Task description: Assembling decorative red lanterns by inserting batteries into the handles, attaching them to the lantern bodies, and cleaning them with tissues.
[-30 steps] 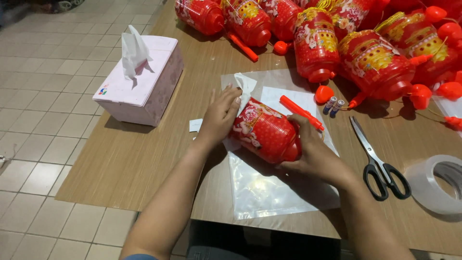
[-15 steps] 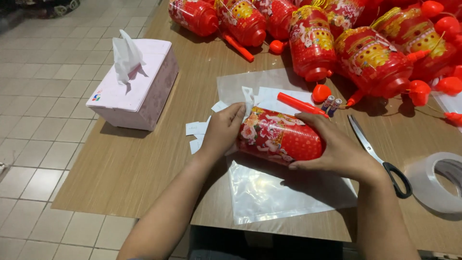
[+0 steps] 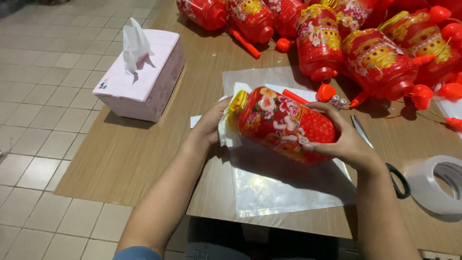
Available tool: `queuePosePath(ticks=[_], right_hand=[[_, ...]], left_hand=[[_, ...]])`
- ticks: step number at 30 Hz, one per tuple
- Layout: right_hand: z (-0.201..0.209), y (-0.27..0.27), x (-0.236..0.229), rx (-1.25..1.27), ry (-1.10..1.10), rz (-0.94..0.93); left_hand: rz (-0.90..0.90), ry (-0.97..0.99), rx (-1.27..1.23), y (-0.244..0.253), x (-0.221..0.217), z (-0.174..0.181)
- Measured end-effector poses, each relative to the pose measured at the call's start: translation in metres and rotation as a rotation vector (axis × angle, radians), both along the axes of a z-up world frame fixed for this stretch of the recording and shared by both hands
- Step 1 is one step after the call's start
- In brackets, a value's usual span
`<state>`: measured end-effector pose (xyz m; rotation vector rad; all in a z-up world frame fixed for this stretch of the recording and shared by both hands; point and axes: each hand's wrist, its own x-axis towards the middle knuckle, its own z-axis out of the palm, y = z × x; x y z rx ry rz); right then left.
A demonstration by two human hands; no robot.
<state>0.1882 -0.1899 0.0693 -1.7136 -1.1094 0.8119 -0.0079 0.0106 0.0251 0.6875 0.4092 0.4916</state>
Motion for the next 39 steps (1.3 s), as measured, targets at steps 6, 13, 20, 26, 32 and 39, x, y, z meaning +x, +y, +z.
queuePosePath(ticks=[6,13,20,26,32,39], right_hand=[[-0.015,0.009,-0.001,0.106,-0.015,-0.080],[-0.022,0.019,-0.019,0.193,-0.121,-0.146],[-0.018,0.022,-0.014,0.219,-0.290,-0.250],[-0.022,0.012,-0.007,0.134,-0.204,-0.091],[-0.015,0.008,-0.007,0.114,-0.130,-0.026],[-0.011,0.009,-0.006,0.127,0.034,-0.041]], left_hand=[[0.314,0.011,0.086,0.008,0.031,-0.061],[0.499,0.124,0.242,0.000,0.031,-0.067],[0.571,0.166,0.509,-0.028,0.017,-0.027],[0.706,0.284,1.292,-0.010,0.007,-0.021],[0.620,0.194,0.903,0.013,0.001,-0.023],[0.482,0.141,0.893,-0.031,0.003,0.009]])
